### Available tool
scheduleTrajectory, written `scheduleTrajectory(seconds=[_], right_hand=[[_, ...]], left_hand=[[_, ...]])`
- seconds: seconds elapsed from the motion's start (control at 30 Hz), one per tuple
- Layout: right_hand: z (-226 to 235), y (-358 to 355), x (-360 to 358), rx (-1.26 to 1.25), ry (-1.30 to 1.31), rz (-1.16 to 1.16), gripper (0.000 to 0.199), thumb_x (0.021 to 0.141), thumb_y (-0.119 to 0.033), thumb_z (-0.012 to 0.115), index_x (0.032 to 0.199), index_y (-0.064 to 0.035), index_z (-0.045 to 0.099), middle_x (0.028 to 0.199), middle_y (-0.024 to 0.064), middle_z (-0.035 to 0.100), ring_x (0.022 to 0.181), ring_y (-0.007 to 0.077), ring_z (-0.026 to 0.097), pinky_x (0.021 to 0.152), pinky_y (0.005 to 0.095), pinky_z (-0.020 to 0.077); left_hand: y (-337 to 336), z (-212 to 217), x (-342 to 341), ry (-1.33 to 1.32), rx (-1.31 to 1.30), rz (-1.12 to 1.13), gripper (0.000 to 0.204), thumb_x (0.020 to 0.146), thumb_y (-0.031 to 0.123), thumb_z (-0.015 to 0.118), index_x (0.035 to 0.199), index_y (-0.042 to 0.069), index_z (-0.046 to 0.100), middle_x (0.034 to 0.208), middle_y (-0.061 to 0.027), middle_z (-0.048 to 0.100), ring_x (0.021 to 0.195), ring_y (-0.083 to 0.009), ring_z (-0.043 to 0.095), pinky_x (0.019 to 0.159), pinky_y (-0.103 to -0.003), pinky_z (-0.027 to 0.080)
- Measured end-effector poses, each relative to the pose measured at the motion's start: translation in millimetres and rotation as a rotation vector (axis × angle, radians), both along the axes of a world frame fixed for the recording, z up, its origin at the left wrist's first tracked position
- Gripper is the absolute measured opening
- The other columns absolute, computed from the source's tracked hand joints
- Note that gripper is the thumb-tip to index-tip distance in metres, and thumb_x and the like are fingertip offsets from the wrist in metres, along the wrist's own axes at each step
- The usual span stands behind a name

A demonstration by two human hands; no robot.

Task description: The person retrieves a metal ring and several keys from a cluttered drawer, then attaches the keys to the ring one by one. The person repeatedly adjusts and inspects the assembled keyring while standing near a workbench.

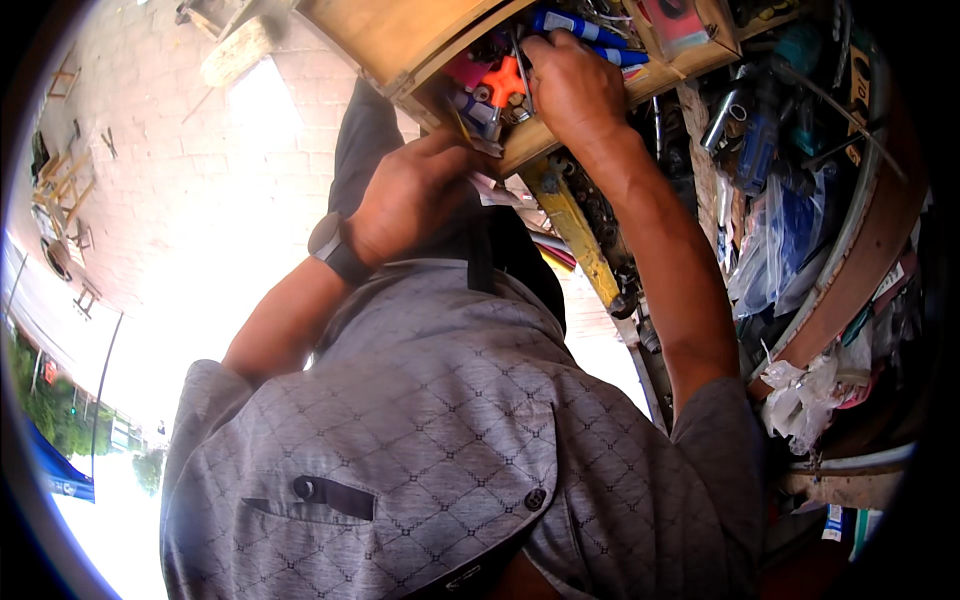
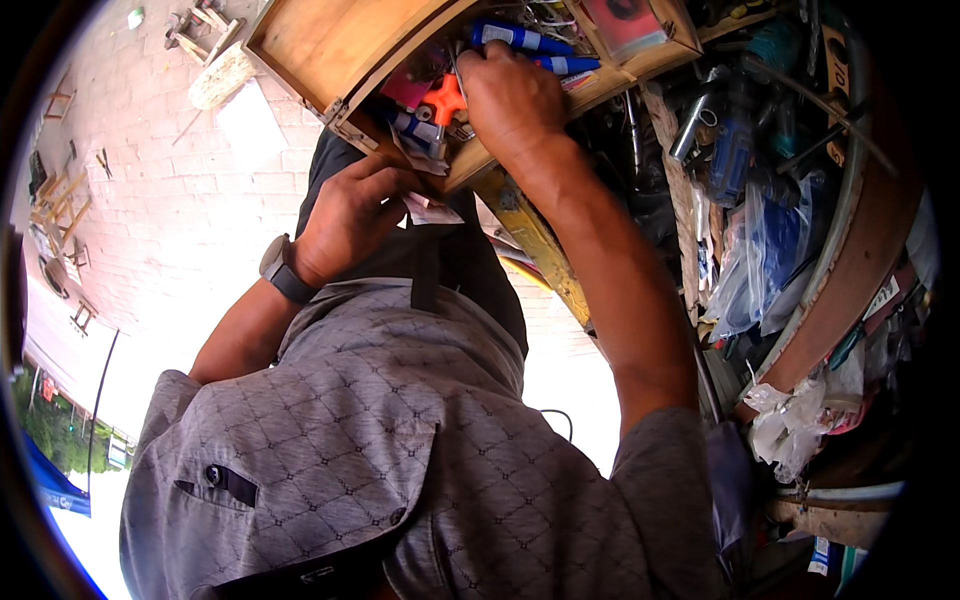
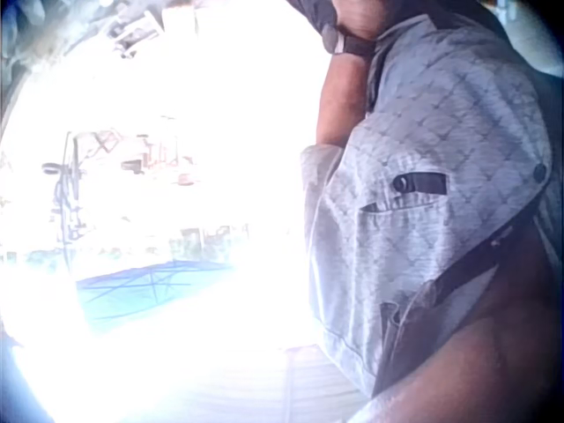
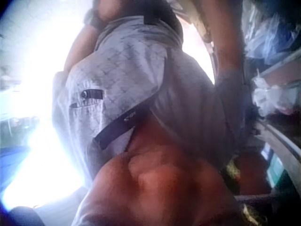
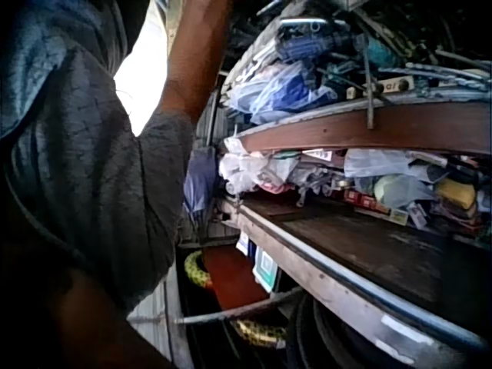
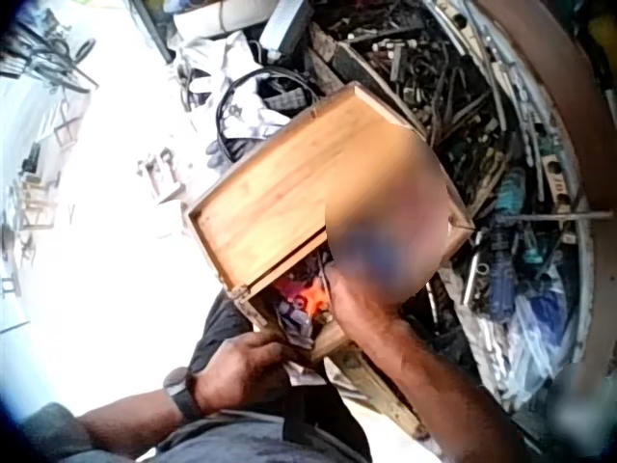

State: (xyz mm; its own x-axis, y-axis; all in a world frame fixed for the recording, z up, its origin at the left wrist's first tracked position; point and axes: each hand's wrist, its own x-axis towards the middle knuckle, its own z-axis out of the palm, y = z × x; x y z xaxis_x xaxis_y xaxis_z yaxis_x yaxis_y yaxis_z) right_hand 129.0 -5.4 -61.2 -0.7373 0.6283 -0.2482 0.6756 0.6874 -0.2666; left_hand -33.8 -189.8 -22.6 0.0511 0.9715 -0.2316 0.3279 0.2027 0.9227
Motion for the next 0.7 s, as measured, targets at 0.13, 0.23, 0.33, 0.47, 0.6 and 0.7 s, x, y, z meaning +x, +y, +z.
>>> scheduleTrajectory(seconds=[0.13, 0.23, 0.33, 0.47, 0.6, 0.7], right_hand=[[0.0, -1.4, -3.0, 0.047, -0.126, 0.054, 0.014, 0.086, -0.013, 0.065, 0.099, -0.0088, 0.069, 0.095, 0.0162, 0.07, 0.086, 0.0366, 0.072, 0.074, 0.0491, 0.0579], [0.4, 1.4, -7.0, 0.025, -0.169, 0.096, 0.015, 0.09, -0.011, 0.059, 0.099, -0.0054, 0.069, 0.097, 0.0174, 0.072, 0.088, 0.0352, 0.074, 0.075, 0.0475, 0.0594], [1.8, 4.6, -5.6, -0.025, -0.154, 0.111, 0.016, 0.09, -0.01, 0.058, 0.1, -0.0039, 0.069, 0.097, 0.0181, 0.072, 0.088, 0.0366, 0.074, 0.075, 0.0486, 0.0594], [-0.2, 3.6, -4.9, -0.016, -0.127, 0.043, 0.017, 0.089, -0.011, 0.058, 0.102, -0.0033, 0.068, 0.099, 0.0189, 0.072, 0.09, 0.0385, 0.073, 0.075, 0.0496, 0.0595], [0.4, 1.6, -5.2, -0.01, -0.197, -0.056, 0.02, 0.084, -0.014, 0.071, 0.102, -0.0057, 0.067, 0.097, 0.0171, 0.07, 0.089, 0.0402, 0.07, 0.075, 0.0505, 0.0571], [0.1, 2.7, -4.0, -0.038, -0.227, -0.063, 0.025, 0.084, -0.015, 0.072, 0.107, -0.0065, 0.067, 0.104, 0.0185, 0.069, 0.092, 0.0404, 0.07, 0.076, 0.0511, 0.0572]], left_hand=[[0.0, -4.5, -0.3, 0.025, 0.024, -0.006, 0.027, 0.079, -0.004, 0.072, 0.105, 0.006, 0.071, 0.104, -0.0128, 0.068, 0.097, -0.0361, 0.068, 0.083, -0.041, 0.057], [-1.5, -4.4, 1.0, 0.025, 0.026, 0.006, 0.027, 0.079, -0.004, 0.073, 0.104, 0.006, 0.071, 0.105, -0.0127, 0.068, 0.098, -0.0357, 0.068, 0.083, -0.041, 0.057], [-2.2, -4.5, 1.2, 0.017, 0.026, 0.011, 0.027, 0.08, -0.004, 0.073, 0.104, 0.006, 0.071, 0.105, -0.0126, 0.069, 0.098, -0.0356, 0.068, 0.084, -0.041, 0.057], [-1.4, -2.9, 0.8, 0.014, 0.028, 0.013, 0.027, 0.079, -0.004, 0.073, 0.104, 0.006, 0.071, 0.105, -0.0126, 0.069, 0.098, -0.0357, 0.068, 0.083, -0.042, 0.057], [-4.4, -6.9, 0.9, 0.019, 0.037, 0.004, 0.027, 0.078, -0.004, 0.072, 0.103, 0.006, 0.07, 0.105, -0.0126, 0.068, 0.098, -0.0359, 0.068, 0.084, -0.042, 0.057], [-4.8, -8.8, 0.6, 0.012, 0.042, 0.008, 0.028, 0.078, -0.004, 0.072, 0.103, 0.006, 0.07, 0.105, -0.0126, 0.068, 0.099, -0.0361, 0.068, 0.084, -0.042, 0.057]])
